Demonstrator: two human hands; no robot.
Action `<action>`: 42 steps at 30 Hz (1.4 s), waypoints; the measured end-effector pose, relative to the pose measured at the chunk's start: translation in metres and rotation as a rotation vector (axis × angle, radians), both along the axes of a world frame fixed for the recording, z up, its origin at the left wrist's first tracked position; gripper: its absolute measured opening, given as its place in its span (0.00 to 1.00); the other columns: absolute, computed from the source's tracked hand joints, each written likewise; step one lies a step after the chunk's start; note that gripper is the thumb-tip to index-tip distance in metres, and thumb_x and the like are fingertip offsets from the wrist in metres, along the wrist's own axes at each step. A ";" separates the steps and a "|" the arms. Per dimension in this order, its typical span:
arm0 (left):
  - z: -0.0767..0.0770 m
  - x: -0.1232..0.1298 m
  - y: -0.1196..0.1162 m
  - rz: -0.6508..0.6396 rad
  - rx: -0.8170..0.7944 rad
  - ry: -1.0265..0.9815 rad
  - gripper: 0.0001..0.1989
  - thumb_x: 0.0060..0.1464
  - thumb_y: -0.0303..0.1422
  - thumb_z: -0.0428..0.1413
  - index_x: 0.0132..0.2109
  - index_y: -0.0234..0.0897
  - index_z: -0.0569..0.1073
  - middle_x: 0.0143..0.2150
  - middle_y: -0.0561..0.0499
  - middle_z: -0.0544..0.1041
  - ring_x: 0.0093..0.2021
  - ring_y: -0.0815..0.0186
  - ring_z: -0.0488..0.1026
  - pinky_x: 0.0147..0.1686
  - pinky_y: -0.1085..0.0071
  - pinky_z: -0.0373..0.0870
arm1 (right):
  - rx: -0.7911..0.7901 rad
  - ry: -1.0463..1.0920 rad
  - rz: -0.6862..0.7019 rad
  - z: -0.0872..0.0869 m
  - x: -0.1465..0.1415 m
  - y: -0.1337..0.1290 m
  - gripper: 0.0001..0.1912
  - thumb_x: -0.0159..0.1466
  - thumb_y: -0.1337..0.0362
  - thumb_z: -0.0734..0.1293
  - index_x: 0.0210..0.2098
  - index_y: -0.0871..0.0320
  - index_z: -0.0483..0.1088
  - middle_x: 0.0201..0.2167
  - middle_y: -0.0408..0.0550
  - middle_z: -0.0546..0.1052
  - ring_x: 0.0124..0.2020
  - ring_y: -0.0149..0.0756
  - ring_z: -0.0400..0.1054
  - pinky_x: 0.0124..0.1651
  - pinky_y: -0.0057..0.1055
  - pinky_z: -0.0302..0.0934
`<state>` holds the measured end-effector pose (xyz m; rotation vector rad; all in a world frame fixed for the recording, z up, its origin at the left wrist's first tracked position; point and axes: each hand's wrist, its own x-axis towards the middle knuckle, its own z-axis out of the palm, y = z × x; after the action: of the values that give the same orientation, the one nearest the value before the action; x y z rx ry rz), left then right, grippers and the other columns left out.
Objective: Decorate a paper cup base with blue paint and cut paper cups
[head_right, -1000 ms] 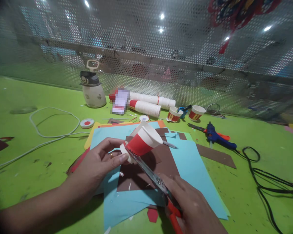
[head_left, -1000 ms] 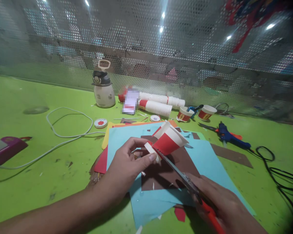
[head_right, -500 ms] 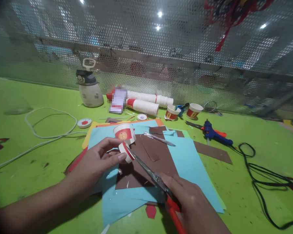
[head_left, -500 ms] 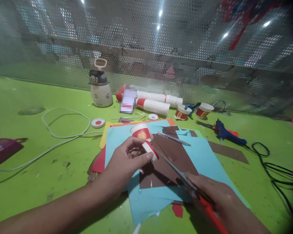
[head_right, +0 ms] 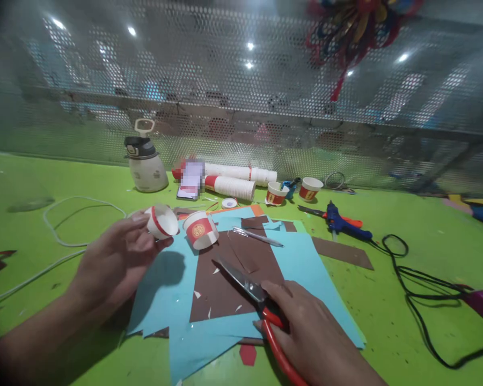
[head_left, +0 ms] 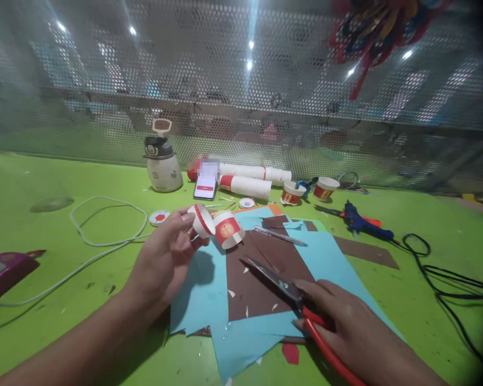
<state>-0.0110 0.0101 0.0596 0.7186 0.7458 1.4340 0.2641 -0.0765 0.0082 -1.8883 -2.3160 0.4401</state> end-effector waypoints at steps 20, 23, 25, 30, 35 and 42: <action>-0.005 -0.017 0.016 0.157 0.197 0.044 0.07 0.52 0.36 0.60 0.37 0.39 0.74 0.34 0.58 0.75 0.34 0.70 0.69 0.33 0.76 0.66 | 0.182 -0.164 0.300 0.080 -0.148 0.158 0.17 0.68 0.58 0.67 0.53 0.58 0.70 0.53 0.51 0.74 0.48 0.42 0.72 0.49 0.45 0.69; -0.006 -0.020 0.020 0.160 0.208 0.060 0.08 0.52 0.37 0.61 0.37 0.39 0.73 0.34 0.58 0.75 0.33 0.70 0.69 0.33 0.75 0.66 | 0.118 -0.132 0.320 0.062 -0.151 0.157 0.16 0.68 0.58 0.67 0.53 0.58 0.70 0.51 0.51 0.74 0.46 0.40 0.73 0.47 0.43 0.70; -0.006 -0.020 0.020 0.152 0.203 0.071 0.09 0.52 0.38 0.60 0.37 0.39 0.72 0.34 0.57 0.75 0.33 0.69 0.70 0.33 0.74 0.66 | 0.124 -0.076 0.321 0.056 -0.141 0.152 0.16 0.68 0.59 0.67 0.53 0.59 0.70 0.51 0.50 0.75 0.46 0.40 0.73 0.47 0.43 0.70; -0.007 -0.016 0.017 0.135 0.175 0.128 0.12 0.51 0.41 0.61 0.39 0.39 0.73 0.36 0.55 0.75 0.35 0.67 0.70 0.33 0.74 0.67 | 0.268 0.083 0.130 0.062 -0.085 0.153 0.16 0.68 0.58 0.67 0.52 0.59 0.70 0.50 0.50 0.75 0.45 0.40 0.73 0.46 0.42 0.70; -0.014 -0.011 0.016 0.077 0.145 0.229 0.13 0.51 0.41 0.61 0.40 0.38 0.75 0.37 0.53 0.75 0.37 0.65 0.70 0.31 0.73 0.67 | 0.458 0.145 -0.202 0.078 -0.004 0.167 0.16 0.69 0.59 0.66 0.54 0.58 0.69 0.53 0.51 0.73 0.48 0.41 0.72 0.48 0.44 0.69; -0.024 -0.003 0.013 0.018 0.106 0.327 0.14 0.46 0.36 0.64 0.41 0.36 0.78 0.36 0.48 0.79 0.35 0.61 0.74 0.30 0.70 0.68 | 0.525 0.184 -0.467 0.094 0.071 0.189 0.17 0.68 0.57 0.67 0.53 0.59 0.70 0.51 0.49 0.74 0.47 0.43 0.73 0.46 0.43 0.70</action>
<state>-0.0141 0.0234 0.0351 1.0474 0.9333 1.3960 0.3350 0.1130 0.1018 -1.9185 -1.5904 -0.0473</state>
